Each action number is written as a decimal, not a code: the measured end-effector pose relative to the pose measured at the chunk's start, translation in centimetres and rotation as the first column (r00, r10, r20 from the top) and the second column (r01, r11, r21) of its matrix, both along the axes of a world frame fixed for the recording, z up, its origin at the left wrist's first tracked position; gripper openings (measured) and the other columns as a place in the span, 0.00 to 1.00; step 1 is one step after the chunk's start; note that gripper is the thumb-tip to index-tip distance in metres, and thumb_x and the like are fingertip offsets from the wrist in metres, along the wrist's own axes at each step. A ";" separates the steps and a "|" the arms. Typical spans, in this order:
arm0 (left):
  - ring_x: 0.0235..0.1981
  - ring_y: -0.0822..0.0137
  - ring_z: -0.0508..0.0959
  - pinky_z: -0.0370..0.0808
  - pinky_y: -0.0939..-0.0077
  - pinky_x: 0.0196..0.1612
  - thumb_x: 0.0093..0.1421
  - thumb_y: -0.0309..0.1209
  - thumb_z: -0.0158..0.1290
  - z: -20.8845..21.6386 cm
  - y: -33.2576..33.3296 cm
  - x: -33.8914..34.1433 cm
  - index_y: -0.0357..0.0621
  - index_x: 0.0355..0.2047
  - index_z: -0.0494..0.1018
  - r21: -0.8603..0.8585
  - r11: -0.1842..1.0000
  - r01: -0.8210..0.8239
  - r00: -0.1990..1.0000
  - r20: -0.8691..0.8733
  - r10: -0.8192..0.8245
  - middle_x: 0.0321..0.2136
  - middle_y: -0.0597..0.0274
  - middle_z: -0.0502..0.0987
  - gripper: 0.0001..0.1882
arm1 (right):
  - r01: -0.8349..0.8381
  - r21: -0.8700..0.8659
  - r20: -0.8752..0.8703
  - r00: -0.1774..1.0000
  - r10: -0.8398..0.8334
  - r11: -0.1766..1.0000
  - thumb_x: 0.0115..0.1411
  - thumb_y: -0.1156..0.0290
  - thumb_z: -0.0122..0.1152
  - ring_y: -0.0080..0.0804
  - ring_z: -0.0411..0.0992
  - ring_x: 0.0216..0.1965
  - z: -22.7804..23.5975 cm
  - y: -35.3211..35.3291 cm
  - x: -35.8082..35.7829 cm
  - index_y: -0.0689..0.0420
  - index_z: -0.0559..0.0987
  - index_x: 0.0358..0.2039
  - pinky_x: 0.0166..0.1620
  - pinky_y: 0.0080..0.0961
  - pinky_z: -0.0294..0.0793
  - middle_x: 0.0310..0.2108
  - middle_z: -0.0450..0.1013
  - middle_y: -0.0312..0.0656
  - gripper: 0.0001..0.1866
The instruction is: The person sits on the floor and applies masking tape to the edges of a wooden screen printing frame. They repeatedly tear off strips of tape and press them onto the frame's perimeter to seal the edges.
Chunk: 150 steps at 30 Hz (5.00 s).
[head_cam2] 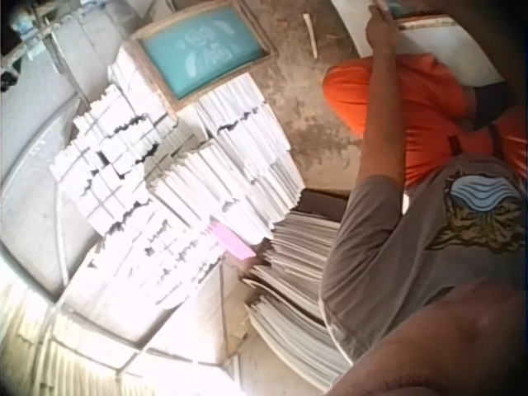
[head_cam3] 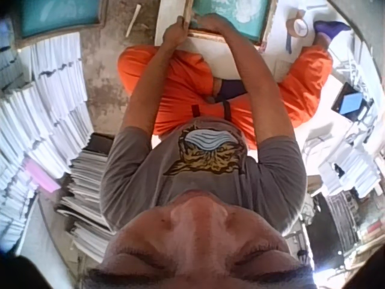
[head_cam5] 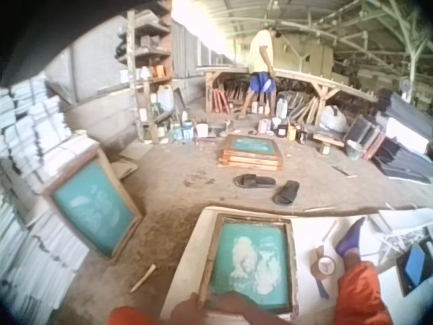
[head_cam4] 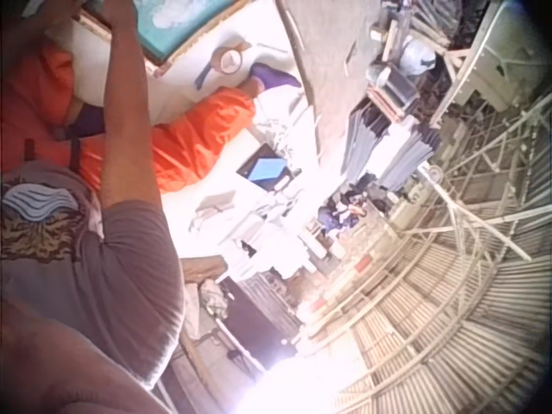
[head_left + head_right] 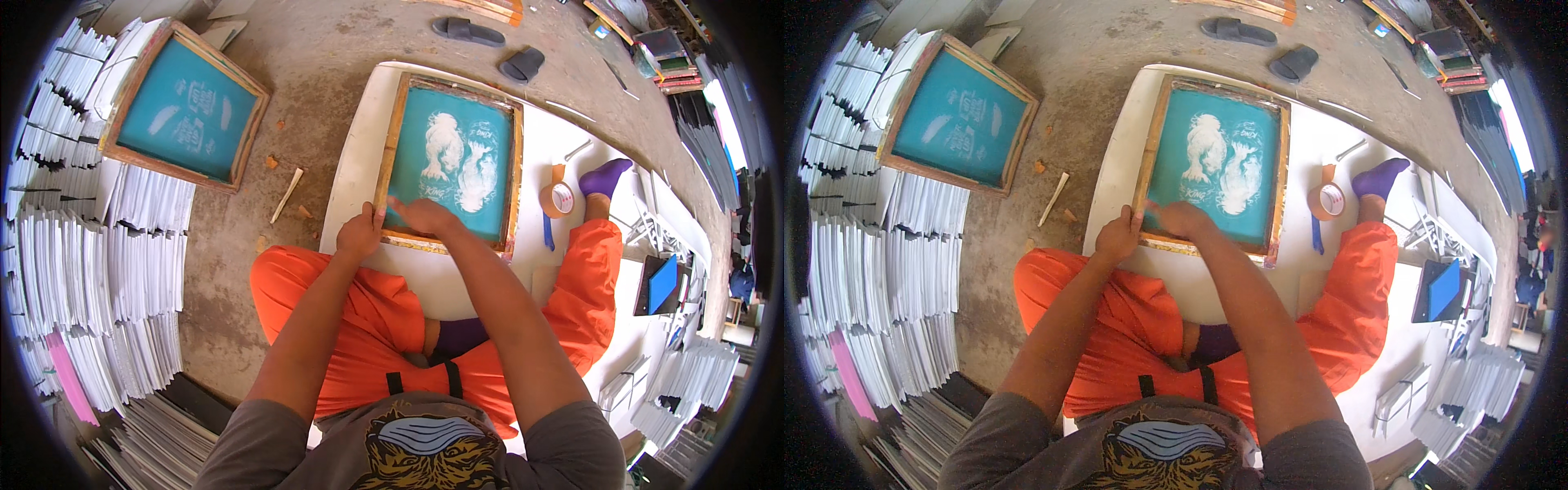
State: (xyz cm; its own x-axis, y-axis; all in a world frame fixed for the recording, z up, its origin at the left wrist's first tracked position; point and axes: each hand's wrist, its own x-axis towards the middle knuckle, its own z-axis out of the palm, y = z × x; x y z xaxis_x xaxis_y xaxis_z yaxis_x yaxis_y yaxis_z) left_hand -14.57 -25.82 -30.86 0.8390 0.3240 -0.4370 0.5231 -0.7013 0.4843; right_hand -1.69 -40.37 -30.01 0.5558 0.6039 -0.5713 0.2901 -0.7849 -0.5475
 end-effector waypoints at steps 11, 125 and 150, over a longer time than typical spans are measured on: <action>0.42 0.37 0.83 0.78 0.40 0.44 0.77 0.56 0.28 0.9 -0.6 0.0 0.42 0.50 0.64 0.067 0.997 -0.027 0.998 -0.049 0.030 0.38 0.40 0.83 0.29 | 0.111 -0.169 -0.232 0.961 -0.150 0.979 0.69 0.24 0.27 0.49 0.81 0.44 3.4 -8.1 2.3 0.70 0.84 0.36 0.53 0.45 0.76 0.38 0.82 0.56 0.55; 0.31 0.47 0.81 0.75 0.53 0.32 0.62 0.47 0.65 3.1 -1.3 -1.0 0.44 0.40 0.70 0.007 0.988 0.153 0.951 0.270 -0.150 0.30 0.52 0.79 0.22 | -0.174 -0.100 0.923 0.352 0.157 0.980 0.56 0.67 0.65 0.35 0.74 0.47 -1.1 -10.2 17.1 0.48 0.84 0.38 0.37 0.36 0.81 0.43 0.73 0.36 0.09; 0.67 0.49 0.67 0.60 0.45 0.72 0.37 0.47 0.75 3.9 2.8 0.3 0.58 0.50 0.80 0.426 0.616 0.662 0.619 0.153 -0.771 0.59 0.57 0.73 0.36 | -0.215 0.252 0.543 0.839 0.046 0.943 0.66 0.56 0.60 0.46 0.77 0.45 0.6 -18.1 9.1 0.52 0.84 0.38 0.51 0.47 0.75 0.38 0.79 0.44 0.14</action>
State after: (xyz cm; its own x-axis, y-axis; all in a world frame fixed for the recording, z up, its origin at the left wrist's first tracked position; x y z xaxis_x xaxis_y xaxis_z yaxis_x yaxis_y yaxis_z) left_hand -14.26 -23.00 -26.96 0.9184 -0.3759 -0.1231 -0.3455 -0.9139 0.2132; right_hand 7.40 -58.47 -29.43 0.6219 0.7831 -0.0040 0.6861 -0.5474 -0.4791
